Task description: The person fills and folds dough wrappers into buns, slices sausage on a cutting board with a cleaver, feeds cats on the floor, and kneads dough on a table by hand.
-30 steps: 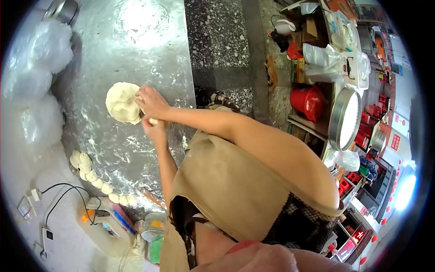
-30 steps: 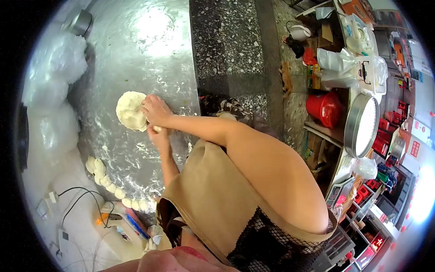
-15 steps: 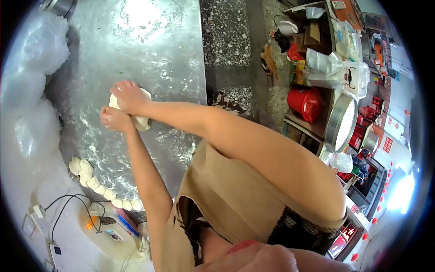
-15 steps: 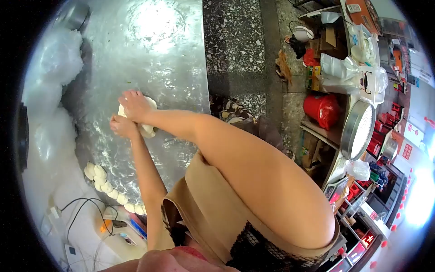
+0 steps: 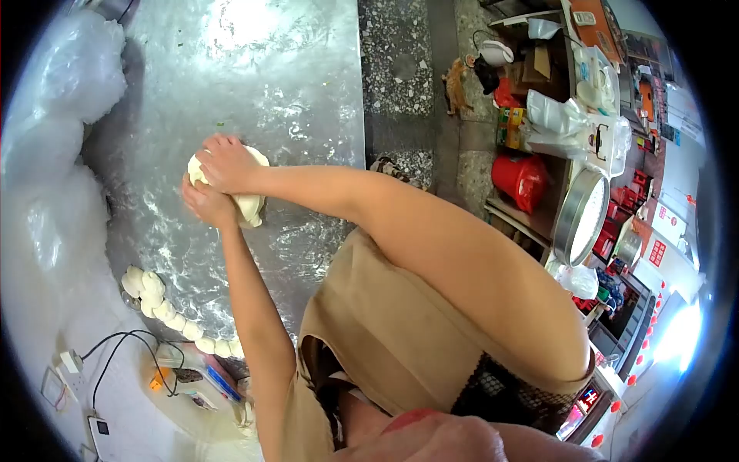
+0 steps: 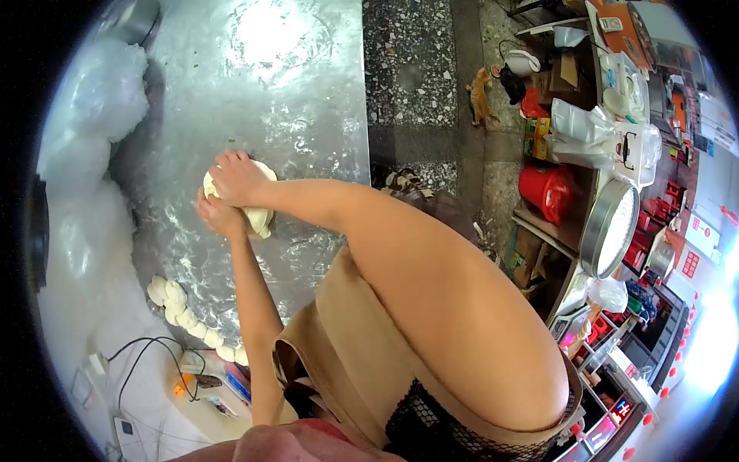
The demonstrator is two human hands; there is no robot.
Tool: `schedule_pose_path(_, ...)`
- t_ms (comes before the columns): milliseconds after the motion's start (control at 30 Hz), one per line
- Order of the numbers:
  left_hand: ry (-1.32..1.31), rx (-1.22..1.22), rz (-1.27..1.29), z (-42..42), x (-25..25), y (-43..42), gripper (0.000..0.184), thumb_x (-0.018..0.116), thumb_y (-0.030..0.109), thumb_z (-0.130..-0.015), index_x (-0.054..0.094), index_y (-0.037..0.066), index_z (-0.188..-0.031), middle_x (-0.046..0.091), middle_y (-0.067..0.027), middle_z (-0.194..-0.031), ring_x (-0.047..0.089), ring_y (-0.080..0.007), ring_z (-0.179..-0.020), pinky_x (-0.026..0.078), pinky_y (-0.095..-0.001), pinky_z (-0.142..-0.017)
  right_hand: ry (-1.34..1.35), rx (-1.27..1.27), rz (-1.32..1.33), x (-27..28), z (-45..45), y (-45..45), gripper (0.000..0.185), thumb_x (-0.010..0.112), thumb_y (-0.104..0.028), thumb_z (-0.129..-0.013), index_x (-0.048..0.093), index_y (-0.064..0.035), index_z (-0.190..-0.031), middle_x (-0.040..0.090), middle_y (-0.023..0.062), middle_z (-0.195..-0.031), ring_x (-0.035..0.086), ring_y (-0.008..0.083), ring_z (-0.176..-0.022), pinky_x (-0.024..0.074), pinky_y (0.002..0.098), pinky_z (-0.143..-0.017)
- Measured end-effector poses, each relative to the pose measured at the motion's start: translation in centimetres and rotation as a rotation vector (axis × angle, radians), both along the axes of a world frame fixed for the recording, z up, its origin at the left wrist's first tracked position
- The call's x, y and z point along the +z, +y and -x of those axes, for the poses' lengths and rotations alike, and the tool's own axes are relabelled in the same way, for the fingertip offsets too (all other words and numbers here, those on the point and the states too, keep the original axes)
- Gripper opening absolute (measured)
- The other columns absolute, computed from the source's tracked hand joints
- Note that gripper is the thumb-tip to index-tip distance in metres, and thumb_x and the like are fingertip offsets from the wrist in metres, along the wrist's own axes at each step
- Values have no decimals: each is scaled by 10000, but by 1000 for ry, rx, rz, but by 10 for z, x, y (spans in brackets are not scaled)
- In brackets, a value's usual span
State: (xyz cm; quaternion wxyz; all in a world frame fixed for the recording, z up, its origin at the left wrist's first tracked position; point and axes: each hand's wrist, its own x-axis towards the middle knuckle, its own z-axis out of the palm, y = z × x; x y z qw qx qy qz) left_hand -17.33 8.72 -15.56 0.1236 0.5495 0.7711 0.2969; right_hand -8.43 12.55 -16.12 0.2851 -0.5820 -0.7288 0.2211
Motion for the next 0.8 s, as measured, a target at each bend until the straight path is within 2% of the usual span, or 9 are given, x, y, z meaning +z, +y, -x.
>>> schedule_pose_path(67, -145, -27, 55, 4, 4, -17, 427, 392, 250, -928, 451, -20, -1254, 452, -205, -1303, 402, -358, -1221, 299, -462, -1005, -15, 4, 135, 11, 7, 1, 317, 547, -334, -815, 610, -101, -1020, 563, 127, -1049, 484, 305, -1042, 337, 441, -890)
schedule_pose_path(133, 363, -79, -63, 6, -2, -42, 537, 384, 294, -938, 337, -76, -1324, 362, -269, -1360, 342, -396, -1263, 256, -488, -1033, 47, 101, 54, 27, 16, 9, 410, 495, -403, -851, 592, -94, -1102, 540, 145, -1150, 443, 322, -1140, 297, 466, -946)
schedule_pose_path(167, 370, -69, -63, 5, -10, -51, 537, 384, 294, -938, 337, -76, -1324, 362, -269, -1360, 342, -396, -1263, 256, -488, -1033, 53, 111, 51, 24, 21, 11, 410, 495, -403, -851, 592, -94, -1102, 540, 145, -1150, 443, 322, -1140, 297, 466, -946)
schedule_pose_path(233, 346, 97, 11, -6, -25, -66, 584, 433, 307, -914, 325, -94, -1325, 387, -300, -1327, 379, -444, -1213, 279, -490, -1023, -111, 158, -221, 10, 33, 10, 472, 458, -427, -870, 564, -80, -1171, 501, 179, -1227, 398, 330, -1209, 269, 477, -998)
schedule_pose_path(300, 266, 184, 80, -16, -34, -73, 622, 452, 298, -909, 274, -126, -1328, 364, -315, -1333, 371, -441, -1215, 276, -505, -1013, -241, 255, 14, 11, 29, 3, 514, 422, -458, -891, 533, -87, -1228, 428, 177, -1334, 337, 346, -1277, 231, 491, -1047)
schedule_pose_path(433, 265, 210, -9, -12, -39, -67, 635, 473, 315, -888, 286, -96, -1335, 363, -288, -1342, 348, -425, -1240, 255, -500, -1034, -176, 301, 208, 29, 33, 16, 368, 520, -332, -808, 613, -85, -1065, 581, 158, -1145, 471, 314, -1154, 312, 472, -1002)
schedule_pose_path(500, 199, 207, -48, -13, -40, -65, 643, 483, 323, -877, 292, -81, -1338, 362, -275, -1347, 337, -417, -1252, 244, -497, -1044, -329, 312, -101, 1, 44, 18, 273, 519, -266, -763, 629, -85, -934, 613, 123, -979, 533, 286, -1011, 382, 440, -919)
schedule_pose_path(700, -155, 162, 52, 17, 0, -102, 692, 562, 320, -812, 310, -16, -1361, 305, -231, -1408, 256, -365, -1330, 192, -491, -1087, -532, 293, -185, -2, 53, 17, 342, 429, -311, -863, 612, -123, -1081, 560, 144, -1180, 519, 319, -1087, 392, 475, -897)
schedule_pose_path(800, -32, 492, -27, 76, 15, -169, 682, 635, 284, -778, 362, 2, -1336, 388, -216, -1351, 324, -369, -1286, 220, -483, -1069, -568, 309, -125, 16, 61, 8, 374, 404, -373, -894, 598, -171, -1143, 521, 112, -1263, 487, 300, -1147, 371, 448, -933)
